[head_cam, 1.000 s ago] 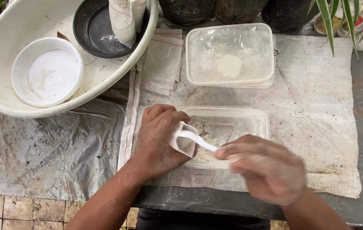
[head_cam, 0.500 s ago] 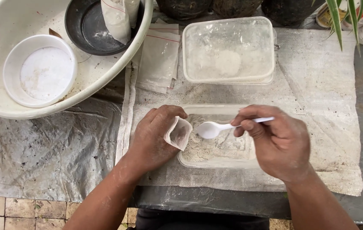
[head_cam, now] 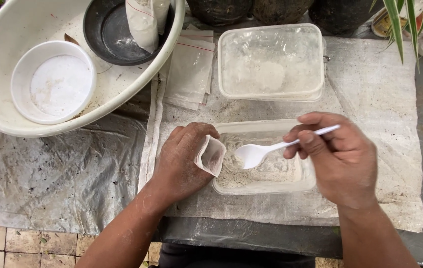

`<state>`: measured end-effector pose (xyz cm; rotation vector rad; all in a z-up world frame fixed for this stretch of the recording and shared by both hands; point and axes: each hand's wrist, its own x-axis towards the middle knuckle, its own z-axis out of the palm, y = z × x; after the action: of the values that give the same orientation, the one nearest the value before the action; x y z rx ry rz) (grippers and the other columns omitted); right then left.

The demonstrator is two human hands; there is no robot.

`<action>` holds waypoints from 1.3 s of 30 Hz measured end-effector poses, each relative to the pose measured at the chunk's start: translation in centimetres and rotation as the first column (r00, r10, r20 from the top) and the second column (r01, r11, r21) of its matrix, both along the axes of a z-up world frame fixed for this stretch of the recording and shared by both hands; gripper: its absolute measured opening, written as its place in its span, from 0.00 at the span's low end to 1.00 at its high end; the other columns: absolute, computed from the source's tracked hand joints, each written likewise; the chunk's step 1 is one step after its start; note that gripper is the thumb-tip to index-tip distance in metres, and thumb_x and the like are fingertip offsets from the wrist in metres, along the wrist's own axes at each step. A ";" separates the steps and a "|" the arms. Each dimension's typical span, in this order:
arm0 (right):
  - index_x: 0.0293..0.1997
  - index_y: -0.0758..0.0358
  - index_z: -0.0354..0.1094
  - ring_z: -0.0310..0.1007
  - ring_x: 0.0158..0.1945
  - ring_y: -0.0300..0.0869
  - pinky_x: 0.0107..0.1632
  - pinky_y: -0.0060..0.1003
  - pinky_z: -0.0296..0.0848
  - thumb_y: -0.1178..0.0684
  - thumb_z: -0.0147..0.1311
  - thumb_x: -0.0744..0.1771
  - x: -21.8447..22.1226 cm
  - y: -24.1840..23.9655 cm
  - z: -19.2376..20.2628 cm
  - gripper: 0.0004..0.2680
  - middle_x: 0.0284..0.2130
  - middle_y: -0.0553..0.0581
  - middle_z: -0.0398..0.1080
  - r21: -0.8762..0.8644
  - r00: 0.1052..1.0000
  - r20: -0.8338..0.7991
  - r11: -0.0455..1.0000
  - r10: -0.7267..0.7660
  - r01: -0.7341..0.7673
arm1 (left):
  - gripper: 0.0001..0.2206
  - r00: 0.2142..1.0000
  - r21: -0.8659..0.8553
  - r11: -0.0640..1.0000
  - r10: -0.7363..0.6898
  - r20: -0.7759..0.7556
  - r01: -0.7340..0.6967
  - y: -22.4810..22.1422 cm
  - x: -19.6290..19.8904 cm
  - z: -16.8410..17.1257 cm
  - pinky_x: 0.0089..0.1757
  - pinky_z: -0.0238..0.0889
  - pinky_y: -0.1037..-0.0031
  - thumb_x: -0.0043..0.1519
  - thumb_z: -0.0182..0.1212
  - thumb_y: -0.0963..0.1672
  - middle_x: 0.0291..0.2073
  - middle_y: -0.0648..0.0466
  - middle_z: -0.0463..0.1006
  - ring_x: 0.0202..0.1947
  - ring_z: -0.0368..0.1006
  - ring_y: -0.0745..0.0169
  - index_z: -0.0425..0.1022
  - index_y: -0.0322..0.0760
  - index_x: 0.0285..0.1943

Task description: Filling small plastic packets with white agricultural powder using a plastic spoon in a processing area.

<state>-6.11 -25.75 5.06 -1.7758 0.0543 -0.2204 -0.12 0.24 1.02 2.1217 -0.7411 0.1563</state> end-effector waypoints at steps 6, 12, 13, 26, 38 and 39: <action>0.55 0.68 0.65 0.78 0.28 0.47 0.33 0.33 0.84 0.56 0.55 0.70 -0.6 -0.7 -0.2 0.09 0.35 0.65 0.75 0.358 0.990 0.094 0.931 -0.105 0.065 | 0.17 1.000 0.028 0.999 0.018 0.023 -0.018 0.1 -0.1 0.0 0.46 0.62 0.64 0.52 0.68 0.42 0.43 0.58 0.80 0.39 0.76 0.53 0.71 0.42 0.49; 0.55 0.73 0.67 0.87 0.50 0.55 0.55 0.38 0.95 0.72 0.45 0.68 -1.7 2.4 -2.6 0.11 0.49 0.66 0.76 0.022 0.774 0.542 0.916 0.326 -0.401 | 0.19 0.996 0.039 0.999 -0.017 0.086 0.013 -0.3 -0.2 0.5 0.44 0.58 0.64 0.49 0.63 0.40 0.41 0.56 0.78 0.40 0.72 0.53 0.70 0.41 0.50; 0.55 0.73 0.67 0.87 0.50 0.55 0.55 0.38 0.95 0.72 0.45 0.68 -1.6 2.7 -2.0 0.11 0.49 0.66 0.76 0.025 0.776 0.543 0.917 0.322 -0.398 | 0.19 0.996 0.041 0.999 -0.020 0.086 0.017 -0.2 -0.2 0.5 0.44 0.58 0.64 0.49 0.63 0.40 0.41 0.56 0.78 0.40 0.72 0.53 0.70 0.41 0.50; 0.50 0.66 0.65 0.88 0.40 0.46 0.41 0.36 0.93 0.60 0.49 0.71 -2.3 0.4 -0.9 0.04 0.40 0.66 0.77 -0.083 0.812 0.567 0.990 0.138 -0.111 | 0.19 0.998 -0.164 0.986 0.037 0.055 -0.028 1.0 0.0 0.7 0.52 0.64 0.60 0.52 0.78 0.46 0.43 0.52 0.79 0.50 0.71 0.49 0.76 0.41 0.48; 0.46 0.77 0.67 0.77 0.27 0.40 0.33 0.29 0.80 0.64 0.47 0.71 0.0 0.3 0.9 0.04 0.32 0.62 0.76 -0.348 0.974 0.213 0.937 0.073 0.006 | 0.21 0.865 -0.237 0.938 0.110 -0.489 -0.253 1.4 -0.1 2.8 0.42 0.72 0.77 0.57 0.72 0.44 0.40 0.59 0.81 0.37 0.79 0.70 0.69 0.50 0.56; 0.46 0.76 0.68 0.78 0.28 0.40 0.33 0.29 0.81 0.65 0.47 0.71 0.2 0.1 0.8 0.04 0.32 0.62 0.76 -0.347 0.977 0.190 0.938 0.095 -0.023 | 0.19 0.882 -0.223 0.952 0.087 -0.463 -0.211 1.3 -0.2 2.8 0.46 0.71 0.75 0.56 0.73 0.45 0.40 0.62 0.82 0.40 0.79 0.70 0.71 0.51 0.53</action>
<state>-5.92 -25.66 5.83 -2.0892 -0.1971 -0.3861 -0.29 1.51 3.85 1.8532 -0.2610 -0.1441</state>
